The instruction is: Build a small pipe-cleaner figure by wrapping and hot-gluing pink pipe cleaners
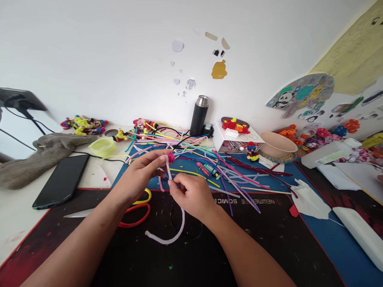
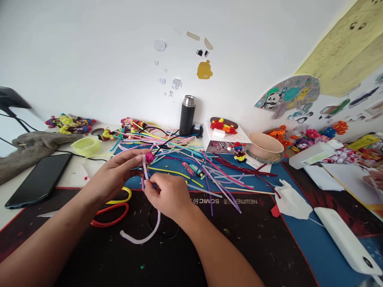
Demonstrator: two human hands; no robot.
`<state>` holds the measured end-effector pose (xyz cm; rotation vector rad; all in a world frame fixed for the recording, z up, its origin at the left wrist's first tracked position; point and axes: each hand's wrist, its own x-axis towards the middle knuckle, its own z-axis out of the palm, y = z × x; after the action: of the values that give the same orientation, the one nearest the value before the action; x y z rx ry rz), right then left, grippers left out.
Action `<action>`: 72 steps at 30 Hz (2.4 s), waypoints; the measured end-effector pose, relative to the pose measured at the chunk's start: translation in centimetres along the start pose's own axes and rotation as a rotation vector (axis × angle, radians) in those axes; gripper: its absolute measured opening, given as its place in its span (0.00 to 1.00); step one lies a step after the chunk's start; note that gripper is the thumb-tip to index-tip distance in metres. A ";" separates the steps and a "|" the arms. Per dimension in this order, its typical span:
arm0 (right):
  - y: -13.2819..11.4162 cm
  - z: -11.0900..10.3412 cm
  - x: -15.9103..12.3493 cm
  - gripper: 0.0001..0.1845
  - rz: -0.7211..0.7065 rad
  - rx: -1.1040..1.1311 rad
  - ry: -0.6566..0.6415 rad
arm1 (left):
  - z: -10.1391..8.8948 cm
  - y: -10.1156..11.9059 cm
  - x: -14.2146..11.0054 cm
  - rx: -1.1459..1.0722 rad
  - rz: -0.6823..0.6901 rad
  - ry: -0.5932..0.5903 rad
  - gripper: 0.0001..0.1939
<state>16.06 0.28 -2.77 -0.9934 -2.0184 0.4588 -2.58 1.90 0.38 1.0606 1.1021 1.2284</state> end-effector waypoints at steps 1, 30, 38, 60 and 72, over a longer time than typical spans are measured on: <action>0.0 0.0 0.0 0.16 0.001 0.001 0.000 | 0.0 0.0 0.0 0.001 0.001 -0.002 0.22; -0.1 0.2 0.0 0.16 0.026 -0.006 0.016 | 0.1 0.4 -0.1 0.032 -0.011 -0.002 0.23; -0.1 0.0 0.1 0.16 0.059 -0.020 -0.009 | 0.5 0.7 -0.2 0.010 -0.021 0.018 0.24; -0.7 -0.8 0.9 0.20 0.399 0.612 -0.051 | -0.4 0.2 0.2 -0.226 -0.020 0.017 0.32; -0.5 -1.0 1.2 0.25 0.626 1.095 -0.138 | -0.3 0.4 0.3 -0.246 -0.039 0.022 0.32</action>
<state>16.17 0.89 -1.22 -0.8253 -1.1584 1.7545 -2.96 2.22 0.67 0.8371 0.9556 1.3097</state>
